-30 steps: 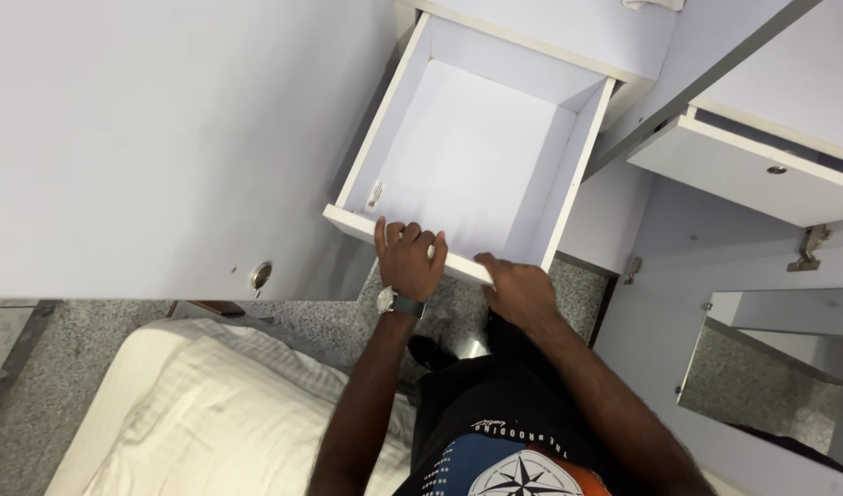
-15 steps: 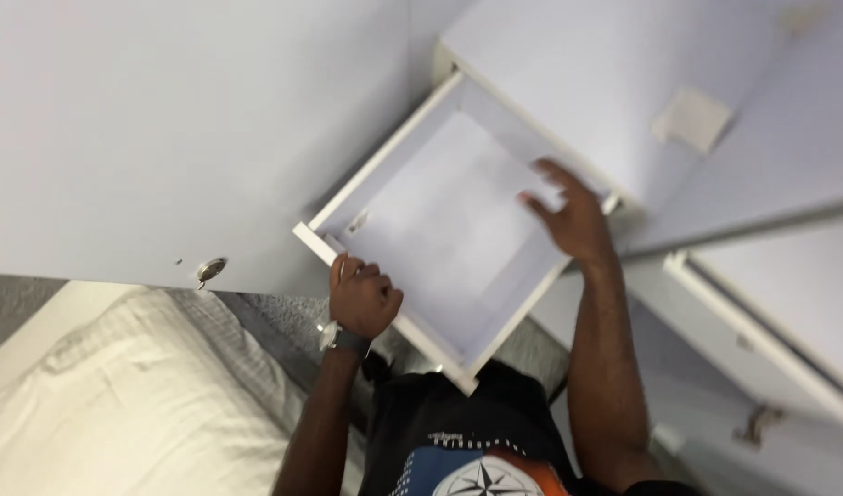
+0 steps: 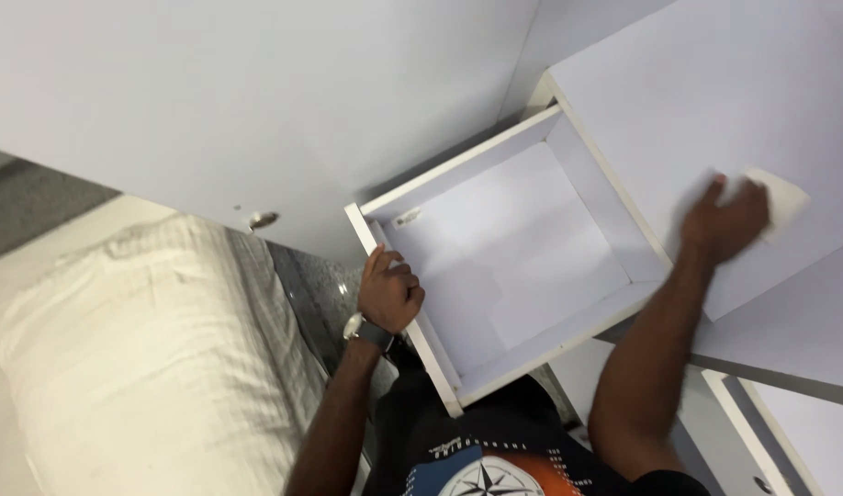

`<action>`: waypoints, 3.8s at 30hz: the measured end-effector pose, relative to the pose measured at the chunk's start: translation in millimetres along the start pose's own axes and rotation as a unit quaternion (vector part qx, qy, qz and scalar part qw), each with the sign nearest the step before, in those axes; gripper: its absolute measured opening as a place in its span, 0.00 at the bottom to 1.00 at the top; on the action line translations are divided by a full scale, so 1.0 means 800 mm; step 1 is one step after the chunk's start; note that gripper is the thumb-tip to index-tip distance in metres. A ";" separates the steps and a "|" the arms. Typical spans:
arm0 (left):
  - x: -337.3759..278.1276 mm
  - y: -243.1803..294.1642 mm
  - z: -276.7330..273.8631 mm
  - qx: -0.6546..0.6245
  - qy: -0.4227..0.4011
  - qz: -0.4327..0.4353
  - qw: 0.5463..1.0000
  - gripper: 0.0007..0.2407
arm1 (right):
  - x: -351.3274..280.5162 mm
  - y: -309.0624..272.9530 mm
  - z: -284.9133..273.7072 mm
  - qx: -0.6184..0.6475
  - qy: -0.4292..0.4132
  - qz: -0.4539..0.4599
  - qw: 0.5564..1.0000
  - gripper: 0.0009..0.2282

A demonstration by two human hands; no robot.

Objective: The person cleans the interior of a white cabinet drawer using a white cloth. They wipe the bottom, sides, and front panel of the drawer, then close it. They repeat this process for a second drawer below the first one.

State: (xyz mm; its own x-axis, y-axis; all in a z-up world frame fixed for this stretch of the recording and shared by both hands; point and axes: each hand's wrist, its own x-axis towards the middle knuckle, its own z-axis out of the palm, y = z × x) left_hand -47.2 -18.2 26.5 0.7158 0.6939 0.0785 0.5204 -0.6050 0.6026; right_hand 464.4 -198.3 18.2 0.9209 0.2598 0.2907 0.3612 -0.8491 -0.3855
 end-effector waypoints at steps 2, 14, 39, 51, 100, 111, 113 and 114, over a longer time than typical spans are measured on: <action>0.003 0.003 0.005 0.018 -0.002 -0.013 1.000 0.07 | -0.008 -0.024 0.021 -0.012 -0.004 -0.101 0.995 0.19; 0.085 0.075 0.027 0.047 -0.097 -0.078 0.991 0.10 | -0.030 -0.178 0.018 0.153 -0.147 -0.244 0.946 0.18; 0.345 0.098 0.135 -0.121 0.016 -0.036 0.992 0.18 | -0.075 -0.256 0.070 0.186 -0.246 -0.447 0.839 0.28; 0.335 0.054 0.166 0.039 0.116 0.015 0.992 0.15 | -0.112 -0.273 0.074 0.170 -0.217 -0.458 0.845 0.35; 0.095 -0.166 -0.085 -0.063 0.121 0.005 0.991 0.13 | -0.400 -0.462 0.007 0.060 -0.351 -0.374 0.856 0.08; 0.067 -0.157 -0.059 0.122 0.122 0.152 0.973 0.05 | -0.440 -0.458 0.022 0.092 -0.177 -0.382 0.902 0.12; 0.066 -0.157 -0.062 0.125 0.097 0.157 0.975 0.06 | -0.442 -0.451 0.033 0.069 -0.175 -0.381 0.905 0.11; 0.066 -0.157 -0.062 0.130 0.073 0.165 0.975 0.07 | -0.442 -0.447 0.039 0.048 -0.170 -0.378 0.909 0.11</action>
State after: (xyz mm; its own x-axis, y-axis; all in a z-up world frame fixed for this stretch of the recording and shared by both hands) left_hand -97.7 113.8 -5.7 0.8007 0.4810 0.3572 0.3863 -0.8702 0.3060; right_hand 13.9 28.0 26.2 0.3905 0.8931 0.2235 0.9056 -0.3291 -0.2675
